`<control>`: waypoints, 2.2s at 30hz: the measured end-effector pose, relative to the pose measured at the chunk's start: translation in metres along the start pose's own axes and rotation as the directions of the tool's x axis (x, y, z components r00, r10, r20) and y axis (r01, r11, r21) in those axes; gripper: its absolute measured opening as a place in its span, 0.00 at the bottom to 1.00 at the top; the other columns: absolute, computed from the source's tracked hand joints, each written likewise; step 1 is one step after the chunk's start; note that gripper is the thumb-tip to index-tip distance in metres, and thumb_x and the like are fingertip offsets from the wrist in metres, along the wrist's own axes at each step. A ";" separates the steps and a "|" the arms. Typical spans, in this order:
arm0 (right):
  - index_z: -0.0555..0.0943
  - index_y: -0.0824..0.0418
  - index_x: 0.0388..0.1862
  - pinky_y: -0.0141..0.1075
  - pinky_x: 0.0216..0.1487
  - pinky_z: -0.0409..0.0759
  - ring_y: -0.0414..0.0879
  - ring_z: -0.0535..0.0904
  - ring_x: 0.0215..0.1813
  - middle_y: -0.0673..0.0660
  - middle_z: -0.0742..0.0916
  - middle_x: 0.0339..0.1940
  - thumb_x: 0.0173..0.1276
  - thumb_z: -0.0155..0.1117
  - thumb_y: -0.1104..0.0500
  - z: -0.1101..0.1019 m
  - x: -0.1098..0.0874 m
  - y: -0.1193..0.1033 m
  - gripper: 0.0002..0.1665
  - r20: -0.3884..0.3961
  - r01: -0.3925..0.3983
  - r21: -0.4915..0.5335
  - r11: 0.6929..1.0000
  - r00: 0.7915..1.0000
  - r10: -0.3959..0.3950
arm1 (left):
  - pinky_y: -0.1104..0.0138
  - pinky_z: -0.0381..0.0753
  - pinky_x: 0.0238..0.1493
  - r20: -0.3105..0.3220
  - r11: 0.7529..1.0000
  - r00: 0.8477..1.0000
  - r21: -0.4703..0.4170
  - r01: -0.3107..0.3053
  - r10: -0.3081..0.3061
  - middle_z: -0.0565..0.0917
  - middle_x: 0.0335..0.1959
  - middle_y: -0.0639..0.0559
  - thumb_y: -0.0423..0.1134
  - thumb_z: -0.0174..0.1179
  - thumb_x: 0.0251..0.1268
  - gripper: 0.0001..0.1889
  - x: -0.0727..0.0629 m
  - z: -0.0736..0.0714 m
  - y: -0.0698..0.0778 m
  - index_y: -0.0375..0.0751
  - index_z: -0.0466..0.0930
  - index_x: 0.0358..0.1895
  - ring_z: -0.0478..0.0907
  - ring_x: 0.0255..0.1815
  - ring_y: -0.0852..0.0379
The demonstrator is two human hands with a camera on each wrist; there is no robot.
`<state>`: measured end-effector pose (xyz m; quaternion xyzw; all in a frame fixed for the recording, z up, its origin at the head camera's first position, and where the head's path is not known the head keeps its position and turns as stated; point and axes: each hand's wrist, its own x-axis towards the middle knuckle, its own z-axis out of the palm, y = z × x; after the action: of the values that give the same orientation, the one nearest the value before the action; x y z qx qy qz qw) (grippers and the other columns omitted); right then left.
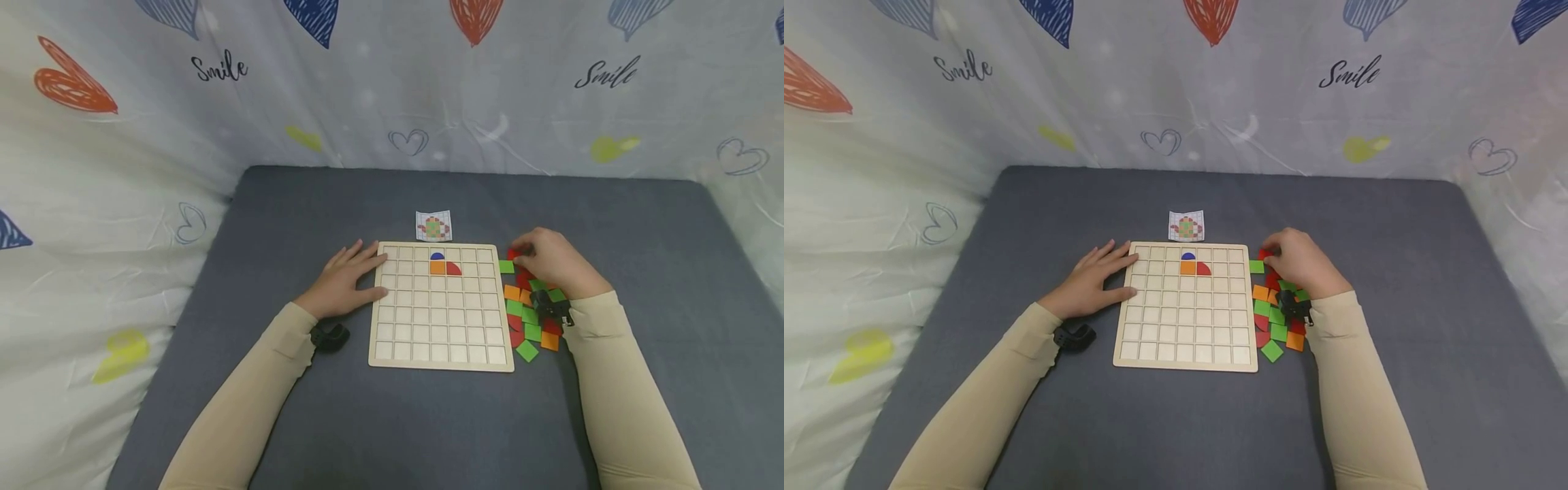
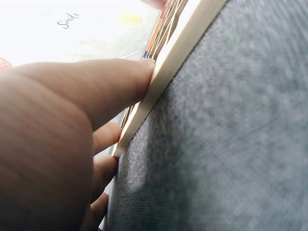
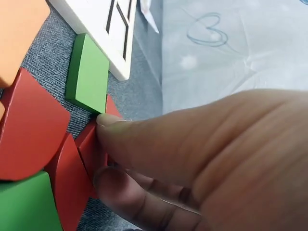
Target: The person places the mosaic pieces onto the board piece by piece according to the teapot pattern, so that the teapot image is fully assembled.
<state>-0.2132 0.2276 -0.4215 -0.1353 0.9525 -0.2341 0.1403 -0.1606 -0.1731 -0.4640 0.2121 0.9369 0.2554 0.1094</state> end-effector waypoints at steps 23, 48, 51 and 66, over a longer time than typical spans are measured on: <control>0.82 0.66 0.50 0.47 0.40 0.80 0.54 0.80 0.39 0.64 0.85 0.44 0.78 0.67 0.58 0.009 0.004 -0.002 0.11 -0.016 -0.014 0.051 0.999 1.000 0.014 | 0.48 0.33 0.87 0.006 1.000 1.000 0.010 0.013 -0.013 0.51 0.87 0.51 0.59 0.63 0.75 0.40 0.001 0.000 -0.001 0.52 0.61 0.84 0.39 0.89 0.47; 0.83 0.64 0.63 0.42 0.29 0.75 0.51 0.75 0.27 0.66 0.87 0.50 0.80 0.62 0.61 0.010 0.001 -0.017 0.17 -0.159 0.060 0.054 0.997 0.986 -0.051 | 0.48 0.33 0.87 0.003 1.000 1.000 0.014 0.023 -0.023 0.51 0.87 0.51 0.59 0.63 0.75 0.40 0.003 -0.001 0.001 0.51 0.61 0.84 0.39 0.89 0.46; 0.86 0.63 0.58 0.42 0.30 0.76 0.51 0.76 0.27 0.64 0.88 0.48 0.79 0.64 0.60 0.012 0.003 -0.020 0.14 -0.157 0.067 0.061 0.996 0.986 -0.056 | 0.48 0.33 0.87 0.004 1.000 1.000 0.009 0.023 -0.023 0.51 0.87 0.51 0.59 0.63 0.75 0.40 0.002 0.000 0.000 0.51 0.61 0.84 0.39 0.89 0.46; 0.91 0.60 0.49 0.41 0.28 0.75 0.50 0.73 0.27 0.58 0.87 0.40 0.75 0.71 0.58 0.020 0.000 -0.041 0.10 -0.126 0.166 0.118 0.979 0.981 -0.151 | 0.48 0.33 0.87 0.003 1.000 1.000 0.000 0.026 -0.026 0.52 0.87 0.51 0.59 0.63 0.74 0.40 0.000 -0.001 0.001 0.51 0.61 0.84 0.39 0.89 0.46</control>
<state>-0.1984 0.1841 -0.4187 -0.1875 0.9282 -0.3127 0.0737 -0.1607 -0.1726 -0.4622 0.2002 0.9395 0.2534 0.1143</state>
